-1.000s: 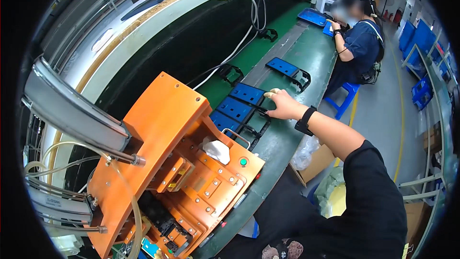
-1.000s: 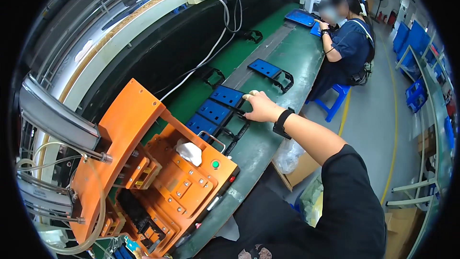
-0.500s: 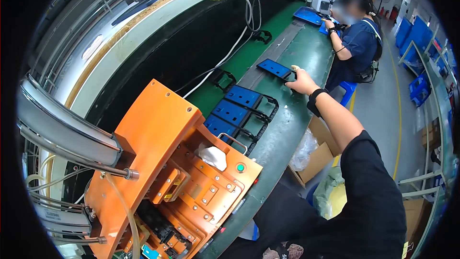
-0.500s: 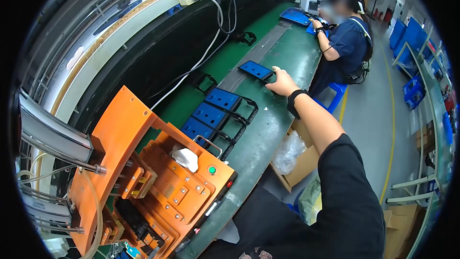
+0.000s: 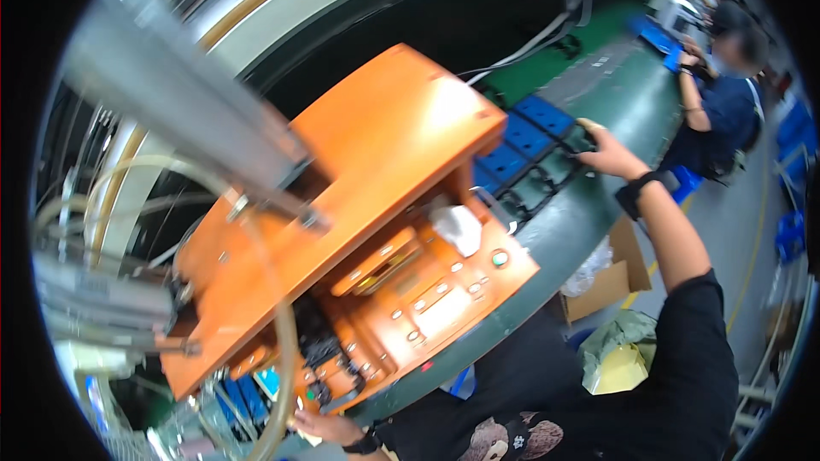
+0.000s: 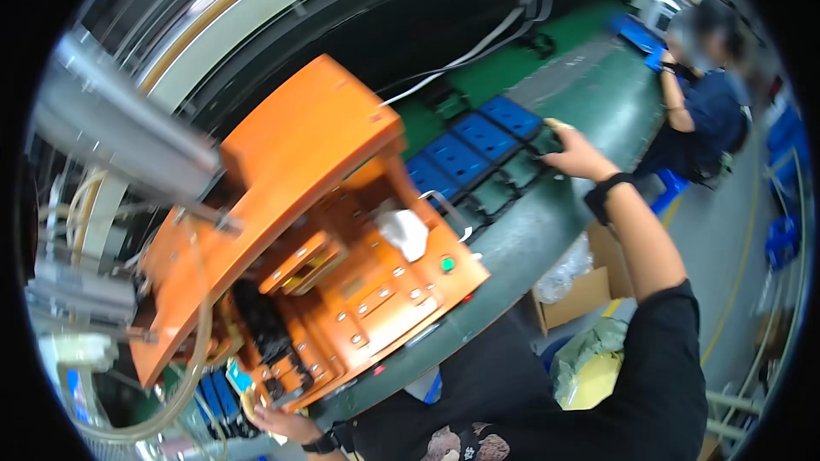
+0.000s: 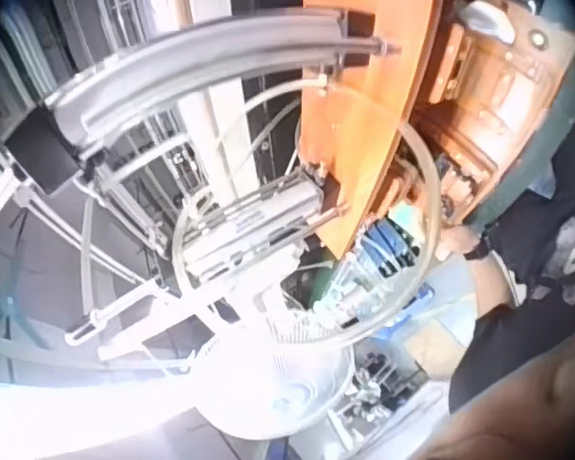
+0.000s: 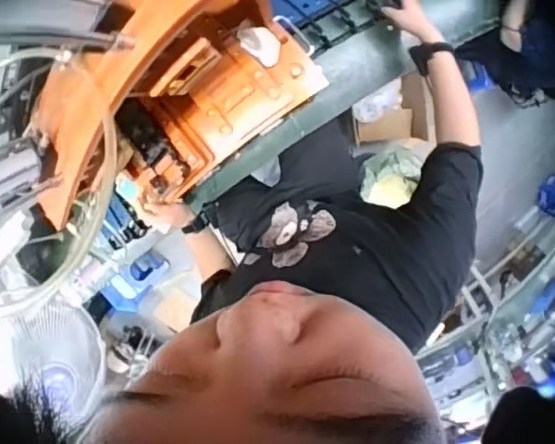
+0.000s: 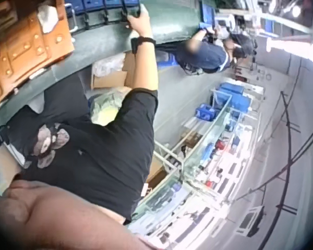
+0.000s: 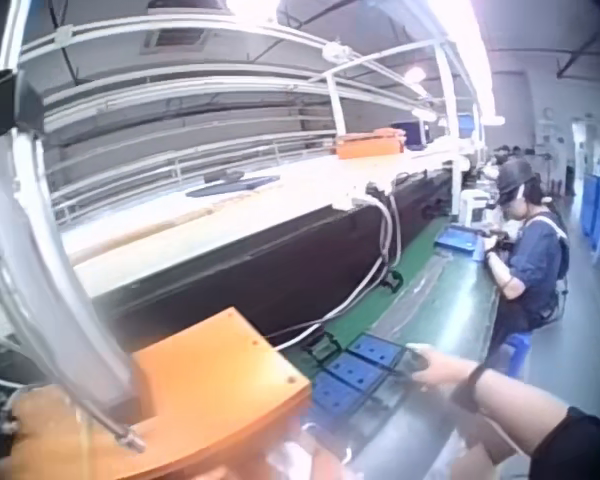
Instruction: Operating a pneumatic press to assemble or shape small plastic components in a factory setting.
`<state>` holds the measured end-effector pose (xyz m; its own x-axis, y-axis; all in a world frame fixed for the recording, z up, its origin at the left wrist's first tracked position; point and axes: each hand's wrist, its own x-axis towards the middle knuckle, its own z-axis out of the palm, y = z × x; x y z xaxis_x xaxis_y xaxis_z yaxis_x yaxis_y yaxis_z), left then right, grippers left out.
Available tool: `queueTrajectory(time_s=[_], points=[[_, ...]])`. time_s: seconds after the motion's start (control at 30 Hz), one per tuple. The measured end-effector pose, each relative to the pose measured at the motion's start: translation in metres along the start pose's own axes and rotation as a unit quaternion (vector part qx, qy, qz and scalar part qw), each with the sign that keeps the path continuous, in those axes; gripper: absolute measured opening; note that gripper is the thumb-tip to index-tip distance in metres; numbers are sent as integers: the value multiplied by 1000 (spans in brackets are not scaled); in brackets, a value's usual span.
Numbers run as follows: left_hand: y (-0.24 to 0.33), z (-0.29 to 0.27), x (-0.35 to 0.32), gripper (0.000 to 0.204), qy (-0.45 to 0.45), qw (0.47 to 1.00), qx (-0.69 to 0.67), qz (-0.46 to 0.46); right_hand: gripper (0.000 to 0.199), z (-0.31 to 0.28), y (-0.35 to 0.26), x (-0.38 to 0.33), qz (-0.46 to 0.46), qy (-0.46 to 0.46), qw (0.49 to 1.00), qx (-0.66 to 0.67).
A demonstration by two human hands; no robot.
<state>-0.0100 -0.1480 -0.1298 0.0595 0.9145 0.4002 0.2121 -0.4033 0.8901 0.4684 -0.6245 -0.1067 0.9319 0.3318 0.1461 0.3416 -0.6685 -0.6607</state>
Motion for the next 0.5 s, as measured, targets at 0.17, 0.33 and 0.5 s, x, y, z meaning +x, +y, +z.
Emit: queueTrajectory(time_s=[0.17, 0.33, 0.5], points=[[10, 1, -1, 38, -56, 981, -178, -55, 47, 0, -78, -19, -122, 135, 973, -140], [10, -18, 6, 35, -41, 990, -131, -34, 34, 67, -288, -102, -403, 6, 913, 62], [16, -17, 1, 35, -94, 988, -115, -34, 44, 137, -381, -175, -514, -84, 852, 61]])
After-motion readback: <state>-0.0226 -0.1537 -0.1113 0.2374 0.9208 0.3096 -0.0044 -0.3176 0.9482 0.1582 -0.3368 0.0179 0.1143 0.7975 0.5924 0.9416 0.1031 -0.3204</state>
